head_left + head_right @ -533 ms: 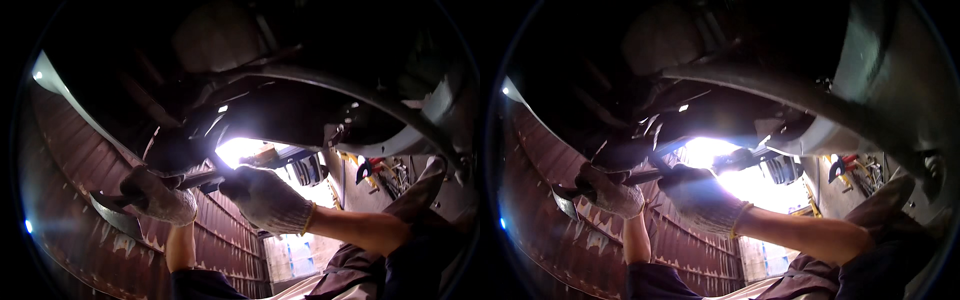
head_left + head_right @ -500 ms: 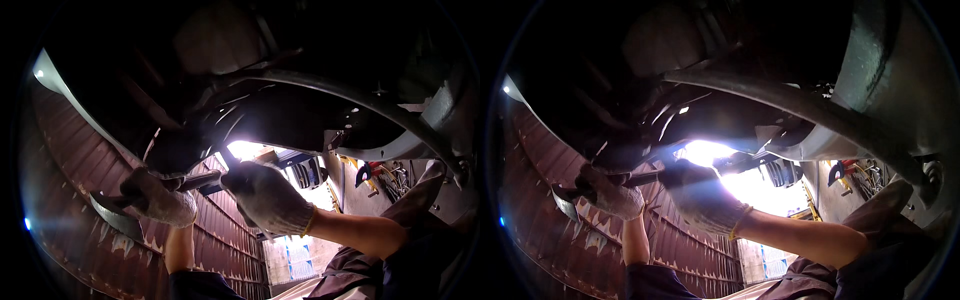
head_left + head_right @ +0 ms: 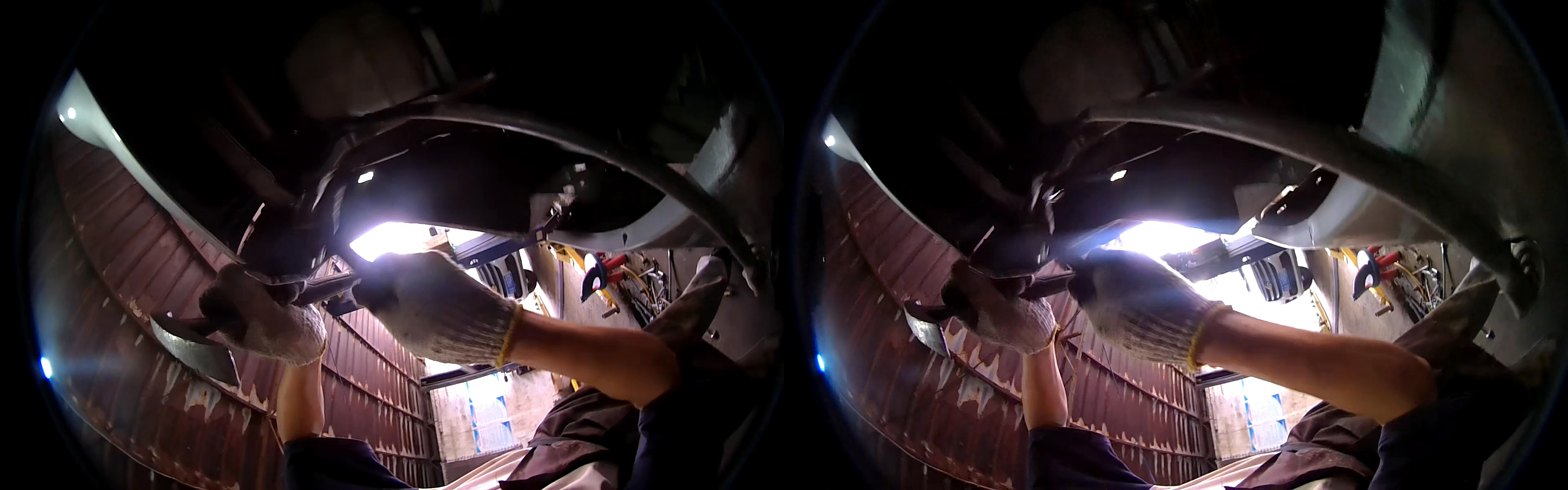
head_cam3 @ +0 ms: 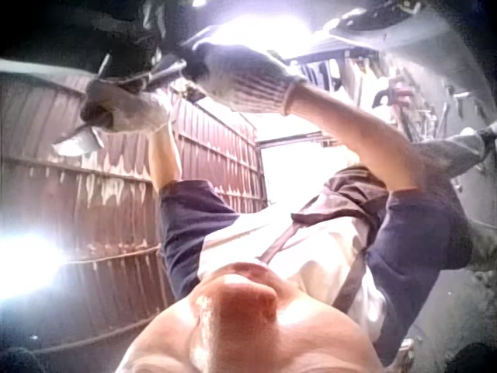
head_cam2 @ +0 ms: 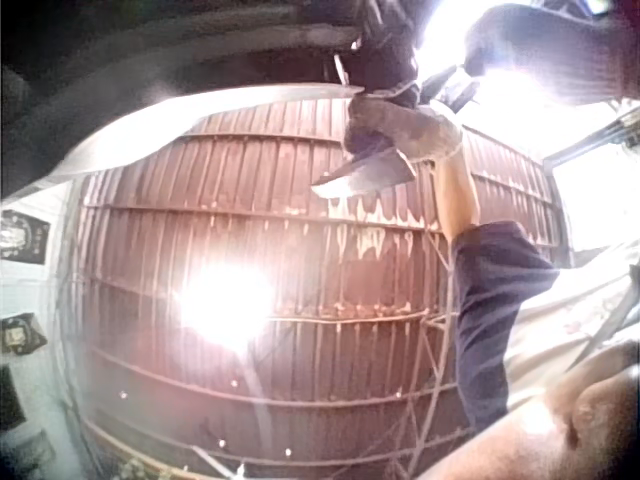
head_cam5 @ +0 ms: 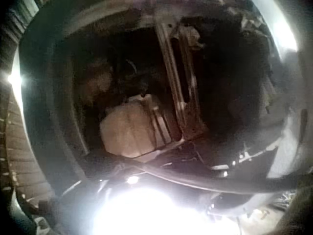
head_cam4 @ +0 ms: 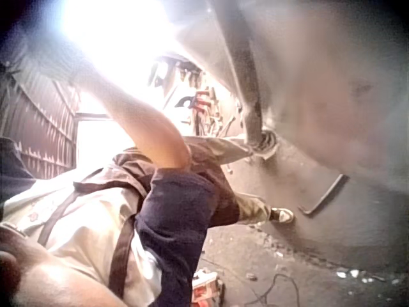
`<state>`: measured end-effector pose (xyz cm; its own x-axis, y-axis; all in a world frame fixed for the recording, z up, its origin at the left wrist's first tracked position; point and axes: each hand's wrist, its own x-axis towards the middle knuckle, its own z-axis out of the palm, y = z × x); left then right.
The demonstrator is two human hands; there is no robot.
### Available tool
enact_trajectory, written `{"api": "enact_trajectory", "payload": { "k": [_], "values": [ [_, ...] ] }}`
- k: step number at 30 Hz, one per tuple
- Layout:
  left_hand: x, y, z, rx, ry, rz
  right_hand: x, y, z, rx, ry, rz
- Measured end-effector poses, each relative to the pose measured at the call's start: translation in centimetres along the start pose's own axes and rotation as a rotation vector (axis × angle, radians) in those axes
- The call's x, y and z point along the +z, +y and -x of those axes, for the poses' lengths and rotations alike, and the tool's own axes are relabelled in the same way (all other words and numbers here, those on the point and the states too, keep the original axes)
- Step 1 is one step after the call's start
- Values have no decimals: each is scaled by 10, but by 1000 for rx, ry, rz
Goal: The person works on the front of a silver car in a garage. They use a hammer and a metal tool to tap and shape the hood and front fender area, repeatedly striking the metal to smooth out dents and align the panels.
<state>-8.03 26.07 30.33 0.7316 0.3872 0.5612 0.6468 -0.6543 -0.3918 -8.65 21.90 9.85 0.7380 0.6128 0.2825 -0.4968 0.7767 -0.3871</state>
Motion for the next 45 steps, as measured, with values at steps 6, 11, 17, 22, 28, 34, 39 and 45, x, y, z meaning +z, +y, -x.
{"api": "enact_trajectory", "payload": {
  "k": [6, 11, 17, 22, 28, 34, 39, 45],
  "values": [
    [15, 15, 0, 223, 62, -28, 25, 19, 9, 54, -105, -41],
    [16, 16, 4, 124, 78, -125, 7, 6, 1, 238, -128, -36],
    [8, 19, -3, 451, 56, -270, -26, -46, -6, 909, -226, -695],
    [12, 14, 3, 147, -73, 6, -8, -45, 5, 642, -262, -872],
    [24, 24, 8, 192, 53, 159, 6, -25, 16, 221, 33, -760],
    [23, 44, 21, 1, -67, 110, -38, -24, 13, 628, -128, -980],
    [19, 40, 28, -22, -89, 217, -30, -37, 18, 718, -455, -649],
    [26, 64, 28, -226, -154, 429, -27, -60, 20, 840, 40, -825]
  ]
}}
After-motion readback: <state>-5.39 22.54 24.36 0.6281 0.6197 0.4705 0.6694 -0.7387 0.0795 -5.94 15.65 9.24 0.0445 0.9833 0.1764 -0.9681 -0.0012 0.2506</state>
